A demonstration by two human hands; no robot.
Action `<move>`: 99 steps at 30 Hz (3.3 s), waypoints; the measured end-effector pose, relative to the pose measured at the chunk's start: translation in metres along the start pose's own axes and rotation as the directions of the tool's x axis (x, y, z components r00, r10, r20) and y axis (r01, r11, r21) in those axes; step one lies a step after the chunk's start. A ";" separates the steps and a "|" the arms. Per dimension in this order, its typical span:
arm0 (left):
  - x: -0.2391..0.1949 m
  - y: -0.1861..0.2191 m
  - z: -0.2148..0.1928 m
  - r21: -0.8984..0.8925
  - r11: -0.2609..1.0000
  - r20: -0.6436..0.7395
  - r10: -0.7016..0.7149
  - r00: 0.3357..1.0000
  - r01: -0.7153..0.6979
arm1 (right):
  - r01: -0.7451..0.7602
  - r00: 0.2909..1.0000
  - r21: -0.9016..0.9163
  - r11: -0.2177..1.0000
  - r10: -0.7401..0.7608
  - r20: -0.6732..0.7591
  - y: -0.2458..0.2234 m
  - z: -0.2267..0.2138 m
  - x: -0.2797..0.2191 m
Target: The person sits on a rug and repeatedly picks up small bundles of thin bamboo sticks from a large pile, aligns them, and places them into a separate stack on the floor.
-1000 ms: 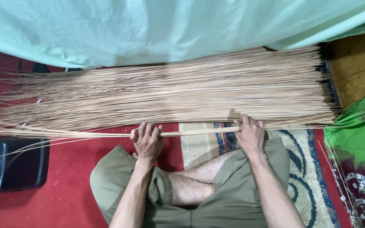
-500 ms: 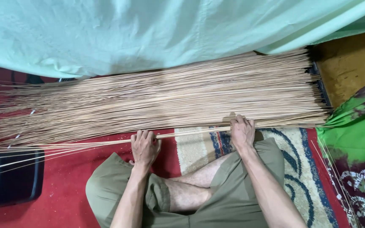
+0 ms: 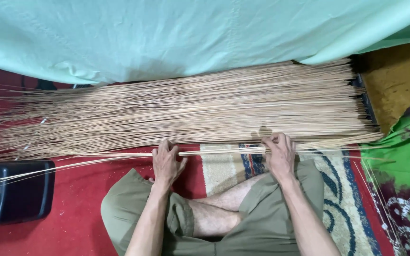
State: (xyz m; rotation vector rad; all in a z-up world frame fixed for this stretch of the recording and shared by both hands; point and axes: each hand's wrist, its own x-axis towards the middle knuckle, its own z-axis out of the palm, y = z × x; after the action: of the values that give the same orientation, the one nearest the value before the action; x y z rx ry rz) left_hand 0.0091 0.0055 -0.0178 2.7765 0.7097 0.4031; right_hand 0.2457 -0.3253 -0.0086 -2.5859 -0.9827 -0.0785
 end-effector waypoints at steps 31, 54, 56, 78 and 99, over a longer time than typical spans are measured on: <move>0.012 0.031 -0.035 0.289 0.928 -0.488 0.353 0.798 -0.234 | -0.111 0.987 -0.210 0.971 0.133 0.093 0.004 0.018 0.027; 0.008 0.014 -0.014 0.075 0.994 -0.103 0.089 0.991 -0.082 | 0.056 0.998 -0.143 0.988 -0.050 0.049 -0.012 -0.023 0.006; 0.008 0.009 -0.006 0.092 0.991 -0.128 0.110 0.986 -0.098 | 0.059 0.996 -0.137 0.989 -0.050 0.067 -0.006 -0.014 0.006; 0.014 0.026 -0.018 0.089 0.990 -0.236 0.129 0.963 -0.111 | -0.001 1.000 -0.210 0.978 0.006 0.027 -0.007 0.009 0.033; 0.020 0.026 -0.030 0.233 0.962 -0.512 0.245 0.823 -0.142 | 0.054 0.998 -0.039 0.998 -0.053 0.021 -0.004 0.008 0.013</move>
State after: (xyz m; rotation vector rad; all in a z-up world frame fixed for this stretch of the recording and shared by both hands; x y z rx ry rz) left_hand 0.0279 -0.0017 0.0227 2.9342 0.5900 1.2587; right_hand 0.2529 -0.3117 -0.0121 -2.6011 -1.0677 -0.0875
